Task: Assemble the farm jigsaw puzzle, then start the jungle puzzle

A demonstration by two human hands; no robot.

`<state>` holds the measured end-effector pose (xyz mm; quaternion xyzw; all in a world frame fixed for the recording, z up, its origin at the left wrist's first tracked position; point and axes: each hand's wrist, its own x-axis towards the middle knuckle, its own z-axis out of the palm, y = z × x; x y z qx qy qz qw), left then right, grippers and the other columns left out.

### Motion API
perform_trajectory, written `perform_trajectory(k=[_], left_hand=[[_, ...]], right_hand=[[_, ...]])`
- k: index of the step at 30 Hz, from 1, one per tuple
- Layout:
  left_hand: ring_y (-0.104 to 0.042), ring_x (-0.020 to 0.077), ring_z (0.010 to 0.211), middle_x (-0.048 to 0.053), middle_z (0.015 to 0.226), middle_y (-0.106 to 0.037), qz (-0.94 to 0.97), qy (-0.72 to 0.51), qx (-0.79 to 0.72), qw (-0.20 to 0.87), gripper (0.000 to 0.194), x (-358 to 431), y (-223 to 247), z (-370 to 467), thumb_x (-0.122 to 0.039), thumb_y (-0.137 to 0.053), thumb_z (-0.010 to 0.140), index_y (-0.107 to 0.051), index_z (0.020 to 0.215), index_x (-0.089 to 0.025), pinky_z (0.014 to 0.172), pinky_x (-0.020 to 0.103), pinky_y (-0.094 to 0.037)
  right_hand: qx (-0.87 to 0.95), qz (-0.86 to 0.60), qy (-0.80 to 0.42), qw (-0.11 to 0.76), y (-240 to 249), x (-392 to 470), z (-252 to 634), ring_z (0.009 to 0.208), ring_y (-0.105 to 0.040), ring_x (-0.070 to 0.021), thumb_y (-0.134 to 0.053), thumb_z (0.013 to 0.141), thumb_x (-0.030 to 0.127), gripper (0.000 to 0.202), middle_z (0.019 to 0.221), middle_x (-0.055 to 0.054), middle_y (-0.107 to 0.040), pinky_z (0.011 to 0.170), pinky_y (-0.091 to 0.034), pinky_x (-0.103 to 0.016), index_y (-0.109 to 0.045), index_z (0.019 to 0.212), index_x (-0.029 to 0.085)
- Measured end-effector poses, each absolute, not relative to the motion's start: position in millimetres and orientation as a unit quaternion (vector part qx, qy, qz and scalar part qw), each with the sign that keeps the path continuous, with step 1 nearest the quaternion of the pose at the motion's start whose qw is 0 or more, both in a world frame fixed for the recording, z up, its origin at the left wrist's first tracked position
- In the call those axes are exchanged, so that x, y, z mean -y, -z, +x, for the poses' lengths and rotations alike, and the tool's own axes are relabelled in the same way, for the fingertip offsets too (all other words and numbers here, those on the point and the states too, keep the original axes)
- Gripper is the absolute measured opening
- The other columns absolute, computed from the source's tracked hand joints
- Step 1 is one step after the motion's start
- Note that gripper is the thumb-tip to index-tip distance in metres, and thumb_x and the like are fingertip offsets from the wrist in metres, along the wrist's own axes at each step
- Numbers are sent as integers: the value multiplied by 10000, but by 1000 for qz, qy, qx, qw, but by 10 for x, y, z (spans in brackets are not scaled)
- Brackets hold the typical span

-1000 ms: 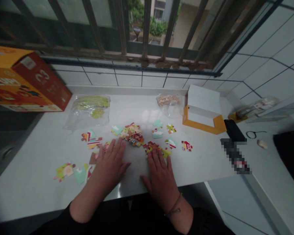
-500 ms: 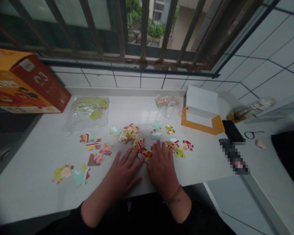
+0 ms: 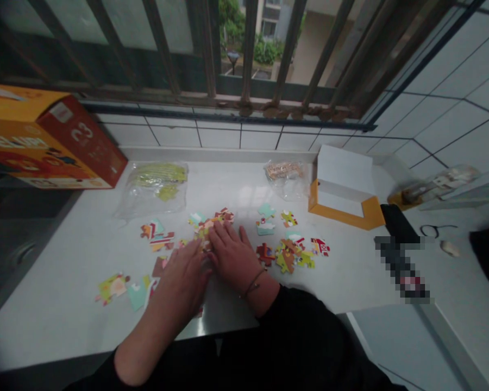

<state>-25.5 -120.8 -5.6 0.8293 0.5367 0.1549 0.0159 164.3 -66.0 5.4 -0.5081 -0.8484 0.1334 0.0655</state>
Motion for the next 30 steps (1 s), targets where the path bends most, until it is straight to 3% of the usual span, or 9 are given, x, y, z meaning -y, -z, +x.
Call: perform_trajectory(k=[5, 12, 17, 21, 26, 30], left_hand=[[-371, 374, 1686, 203, 1806, -397, 829, -94, -550, 42, 681, 935, 154, -195, -272, -538, 1078, -396, 1723, -103, 1329, 672, -372], [-277, 349, 1725, 129, 1866, -274, 867, -65, -490, 57, 764, 1108, 275, -126, -446, -548, 1095, -325, 1776, -182, 1368, 707, -248], [-274, 367, 1723, 153, 1853, -310, 887, -58, -454, 66, 745, 1175, 223, -57, -473, -571, 1096, -375, 1755, -185, 1364, 738, -220], [-351, 382, 1690, 159, 1799, -433, 888, -74, -449, 72, 672, 1167, 187, -59, -486, -593, 1094, -487, 1691, -196, 1340, 749, -275], [-353, 413, 1684, 130, 1828, -383, 861, -96, -497, 52, 766, 1190, 163, -110, -458, -623, 1072, -376, 1764, -240, 1331, 758, -277], [-352, 438, 1681, 176, 1818, -385, 842, -92, -530, 44, 760, 1203, 157, -130, -462, -613, 1068, -412, 1744, -179, 1335, 779, -227]], right_hand=[[858, -493, -133, 53, -75, 860, 1811, 1734, -248, -319, -512, 1134, 431, 719, 1863, -72, -258, 1374, -252, -688, -304, 1793, 233], [813, -575, -90, 23, -17, 839, 2176, 1707, -305, -386, -506, 1141, 451, 721, 1858, -98, -261, 1342, -313, -698, -323, 1787, 189], [841, -534, -70, 57, -41, 677, 2107, 1743, -210, -339, -440, 1162, 375, 649, 1866, -115, -228, 1388, -203, -669, -361, 1770, 163], [865, -486, -104, 65, -84, 607, 1998, 1723, -287, -274, -415, 1180, 405, 611, 1838, -77, -339, 1395, -214, -637, -382, 1764, 229], [824, -558, -76, 62, -6, 651, 2117, 1701, -333, -337, -455, 1173, 498, 653, 1827, -147, -350, 1367, -235, -690, -417, 1743, 180], [790, -607, -58, 60, 37, 694, 2200, 1692, -330, -396, -485, 1161, 494, 678, 1828, -194, -324, 1333, -222, -768, -418, 1735, 138]])
